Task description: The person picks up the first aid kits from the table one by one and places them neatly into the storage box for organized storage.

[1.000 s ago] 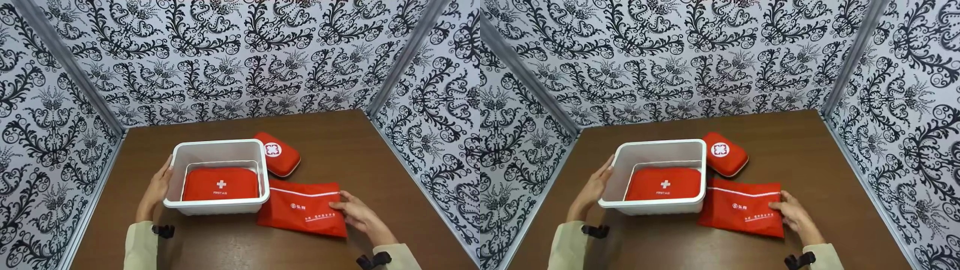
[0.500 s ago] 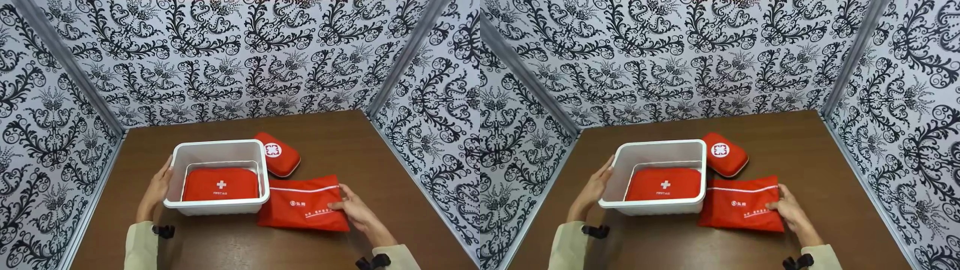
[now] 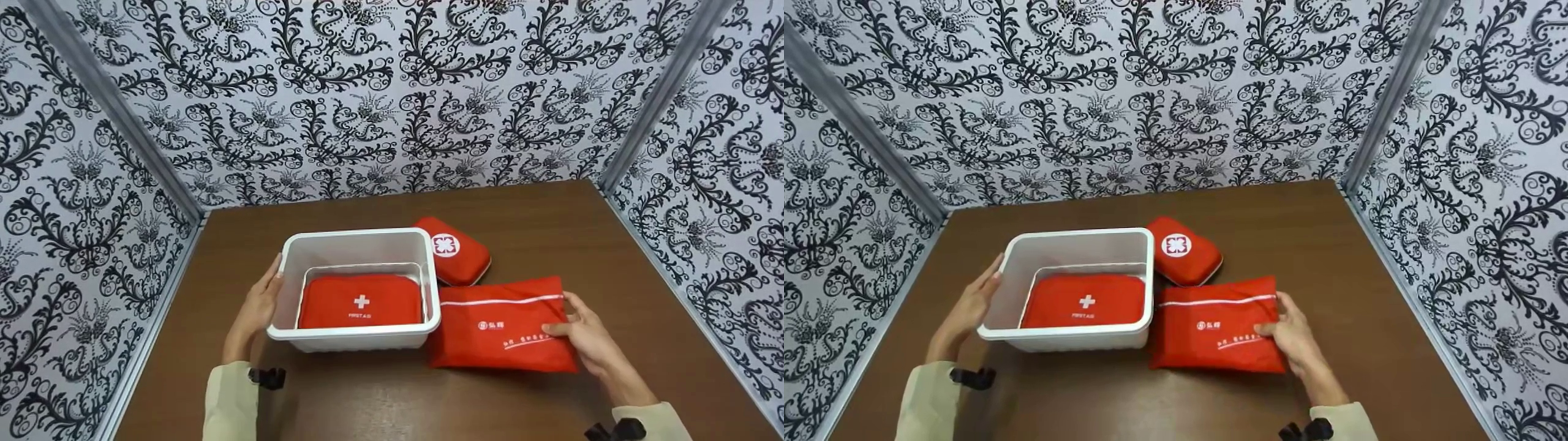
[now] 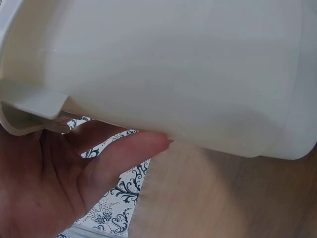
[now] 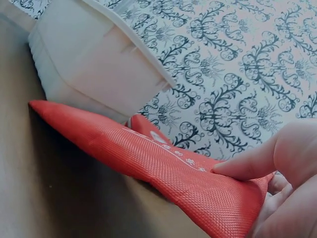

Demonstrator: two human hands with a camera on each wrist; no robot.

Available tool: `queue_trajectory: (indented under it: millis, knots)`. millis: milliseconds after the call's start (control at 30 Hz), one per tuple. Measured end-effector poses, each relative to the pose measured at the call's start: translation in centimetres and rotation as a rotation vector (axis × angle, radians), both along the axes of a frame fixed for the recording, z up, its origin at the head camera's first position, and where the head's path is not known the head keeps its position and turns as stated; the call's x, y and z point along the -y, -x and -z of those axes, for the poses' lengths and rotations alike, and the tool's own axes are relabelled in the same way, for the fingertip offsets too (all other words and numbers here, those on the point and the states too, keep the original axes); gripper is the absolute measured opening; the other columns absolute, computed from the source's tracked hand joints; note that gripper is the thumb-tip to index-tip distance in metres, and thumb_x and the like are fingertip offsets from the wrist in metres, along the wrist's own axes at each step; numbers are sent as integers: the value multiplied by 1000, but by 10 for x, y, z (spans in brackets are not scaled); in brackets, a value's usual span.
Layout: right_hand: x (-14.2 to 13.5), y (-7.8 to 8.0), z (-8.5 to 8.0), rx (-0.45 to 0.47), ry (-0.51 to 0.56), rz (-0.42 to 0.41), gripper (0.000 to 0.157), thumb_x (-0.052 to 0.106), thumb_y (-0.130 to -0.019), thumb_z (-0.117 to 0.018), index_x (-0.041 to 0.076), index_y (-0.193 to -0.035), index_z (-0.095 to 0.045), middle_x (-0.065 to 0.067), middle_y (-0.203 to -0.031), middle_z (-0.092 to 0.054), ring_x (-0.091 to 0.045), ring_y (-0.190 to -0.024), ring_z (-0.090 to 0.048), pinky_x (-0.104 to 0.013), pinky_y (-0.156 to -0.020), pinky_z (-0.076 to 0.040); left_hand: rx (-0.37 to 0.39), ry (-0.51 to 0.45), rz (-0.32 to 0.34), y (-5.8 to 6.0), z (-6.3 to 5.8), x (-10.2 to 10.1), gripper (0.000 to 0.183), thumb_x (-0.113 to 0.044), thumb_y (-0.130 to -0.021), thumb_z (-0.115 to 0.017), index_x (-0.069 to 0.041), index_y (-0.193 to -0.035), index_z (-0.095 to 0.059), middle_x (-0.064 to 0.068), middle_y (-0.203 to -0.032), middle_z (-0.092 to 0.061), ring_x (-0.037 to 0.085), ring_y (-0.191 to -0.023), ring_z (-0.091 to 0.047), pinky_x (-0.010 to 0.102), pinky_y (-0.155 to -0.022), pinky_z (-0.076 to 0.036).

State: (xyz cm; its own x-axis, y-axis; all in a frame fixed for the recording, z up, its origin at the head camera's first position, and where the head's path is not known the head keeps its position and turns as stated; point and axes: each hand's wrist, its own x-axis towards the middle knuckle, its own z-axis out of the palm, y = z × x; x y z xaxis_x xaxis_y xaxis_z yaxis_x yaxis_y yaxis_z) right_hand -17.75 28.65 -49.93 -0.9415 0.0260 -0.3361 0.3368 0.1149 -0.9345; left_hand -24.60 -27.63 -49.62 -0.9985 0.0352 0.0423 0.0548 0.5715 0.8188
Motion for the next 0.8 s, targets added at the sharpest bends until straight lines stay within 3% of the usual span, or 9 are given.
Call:
queue_trajectory:
  millis: [167, 300, 433, 800]
  knots:
    - [-4, -2, -8, -16, 8, 37, 73, -1, -88, -68, 14, -148, -29, 2, -93, -62, -12, -80, -69, -30, -72, -59, -8, -1, 3, -1, 0, 0, 51, -29, -111, -33, -14, -159, -26, 19, -162, -29, 41, -149, -31, 58, -123, -22]
    - [-9, -4, -13, -37, 41, 61, 58, -1, -89, -66, 25, -135, -41, 3, -91, -63, -13, -79, -70, -30, -73, -60, -10, 7, 5, -1, 0, 0, 51, -30, -111, -33, -15, -160, -26, 18, -163, -29, 41, -149, -31, 58, -123, -22]
    - [-12, -5, -16, -61, 74, 80, 55, -2, -89, -66, 32, -128, -45, 6, -88, -65, -12, -78, -71, -29, -72, -60, -13, 19, 4, 0, 0, 0, 52, -31, -111, -33, -16, -160, -26, 18, -163, -30, 41, -149, -31, 58, -123, -22]
    - [-12, -8, -24, -180, 241, 246, 52, -5, -91, -66, 29, -125, -47, 8, -83, -69, -8, -75, -70, -25, -69, -60, 51, -23, 10, 1, 1, 2, 53, -36, -111, -30, -24, -161, -21, 14, -166, -25, 38, -152, -26, 57, -124, -18]
